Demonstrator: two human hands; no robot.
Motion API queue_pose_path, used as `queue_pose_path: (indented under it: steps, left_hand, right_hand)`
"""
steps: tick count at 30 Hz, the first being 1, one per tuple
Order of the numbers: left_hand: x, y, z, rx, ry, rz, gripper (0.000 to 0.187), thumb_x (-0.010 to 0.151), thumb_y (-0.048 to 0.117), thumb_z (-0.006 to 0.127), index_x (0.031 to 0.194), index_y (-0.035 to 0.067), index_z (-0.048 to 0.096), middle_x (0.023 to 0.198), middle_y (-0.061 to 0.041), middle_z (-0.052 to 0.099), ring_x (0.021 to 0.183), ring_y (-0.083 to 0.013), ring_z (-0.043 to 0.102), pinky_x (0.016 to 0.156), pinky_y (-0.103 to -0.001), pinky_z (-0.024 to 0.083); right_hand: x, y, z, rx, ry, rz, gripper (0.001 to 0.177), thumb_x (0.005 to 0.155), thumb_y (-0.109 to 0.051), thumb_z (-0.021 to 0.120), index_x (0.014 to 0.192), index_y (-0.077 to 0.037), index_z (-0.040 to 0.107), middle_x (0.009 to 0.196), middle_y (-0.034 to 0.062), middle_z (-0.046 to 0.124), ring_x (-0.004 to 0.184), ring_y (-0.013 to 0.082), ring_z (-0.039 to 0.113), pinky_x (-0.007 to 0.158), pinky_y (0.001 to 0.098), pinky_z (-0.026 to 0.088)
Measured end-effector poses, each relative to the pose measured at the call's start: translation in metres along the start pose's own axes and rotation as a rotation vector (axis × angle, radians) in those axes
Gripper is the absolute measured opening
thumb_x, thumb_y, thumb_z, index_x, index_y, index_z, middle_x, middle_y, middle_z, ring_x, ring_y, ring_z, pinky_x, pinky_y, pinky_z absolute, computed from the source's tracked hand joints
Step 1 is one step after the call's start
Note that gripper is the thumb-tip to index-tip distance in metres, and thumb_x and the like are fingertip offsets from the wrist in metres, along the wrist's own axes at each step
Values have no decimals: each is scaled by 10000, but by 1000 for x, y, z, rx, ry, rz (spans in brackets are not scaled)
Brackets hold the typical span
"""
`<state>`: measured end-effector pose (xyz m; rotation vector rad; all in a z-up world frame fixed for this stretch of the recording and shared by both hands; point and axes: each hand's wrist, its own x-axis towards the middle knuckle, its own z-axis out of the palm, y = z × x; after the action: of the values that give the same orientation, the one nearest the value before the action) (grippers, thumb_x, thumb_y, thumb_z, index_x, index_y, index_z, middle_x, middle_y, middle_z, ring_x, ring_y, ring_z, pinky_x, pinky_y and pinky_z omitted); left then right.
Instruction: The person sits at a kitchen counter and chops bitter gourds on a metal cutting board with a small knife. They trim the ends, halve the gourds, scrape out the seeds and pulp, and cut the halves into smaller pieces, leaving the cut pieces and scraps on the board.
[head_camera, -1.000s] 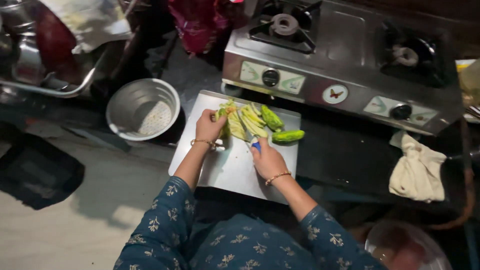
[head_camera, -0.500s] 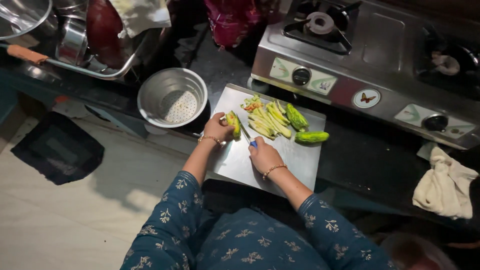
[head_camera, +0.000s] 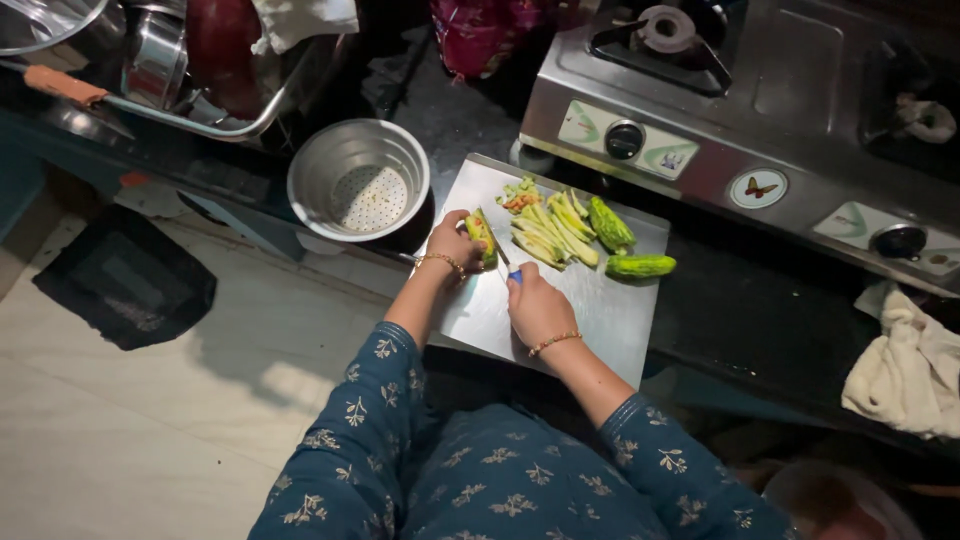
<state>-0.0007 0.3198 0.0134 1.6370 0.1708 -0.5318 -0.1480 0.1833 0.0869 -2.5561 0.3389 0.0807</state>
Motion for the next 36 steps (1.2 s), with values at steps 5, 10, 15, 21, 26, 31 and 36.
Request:
queue_pose_path:
  steps: [5,10,15,21,26,31,36]
  left_hand:
    - [3,-4,1,5,20,-5,668,803,-75,739,1401,124,517,997,-101,634,713,-224,713,543,-356,659]
    - [-1,0,4,9,49,-10,653,795,-82,741,1380,120,534,1018,-98,648,716,-224,715,539,-360,666]
    - [-8,7,5,64,77,-22,637,793,-83,742,1364,108,533,1050,-130,666,707,-269,738,522,-373,625]
    - [5,-5,8,219,140,57,635,733,-13,814,1311,75,566,1126,-151,710,780,-285,770,572,-374,666]
    - [27,-28,12,499,293,189,690,648,156,934,1265,96,631,1144,-190,719,1008,-332,723,877,-385,582]
    - [31,-32,16,522,323,186,709,643,187,934,1276,108,626,1170,-198,690,1051,-348,697,920,-396,561]
    - [27,-22,15,546,287,159,681,679,193,902,1291,119,613,1167,-201,698,1059,-352,695,924,-402,558]
  right_hand:
    - [-2,4,9,-55,-8,-23,325,1006,-335,513,1153,-44,519,924,260,718,829,483,693,755,572,541]
    - [3,9,19,-78,-6,-41,312,1005,-326,516,1119,-36,509,896,254,716,799,469,699,728,561,548]
    - [13,10,35,-105,-11,-54,297,1025,-318,504,1094,-30,477,857,256,706,779,465,696,703,559,549]
    - [37,2,52,-152,-5,-78,296,1042,-315,485,1113,-28,461,853,257,703,776,453,702,689,548,560]
    - [38,4,51,-161,-29,-63,293,1038,-318,484,1119,-37,459,861,258,707,790,453,704,706,556,555]
    - [27,9,45,-174,-87,-18,299,1025,-316,484,1129,-36,457,871,254,714,814,451,707,725,565,554]
    - [50,-7,43,-145,-102,-12,283,1045,-290,450,1142,-25,472,897,263,719,860,455,704,773,569,544]
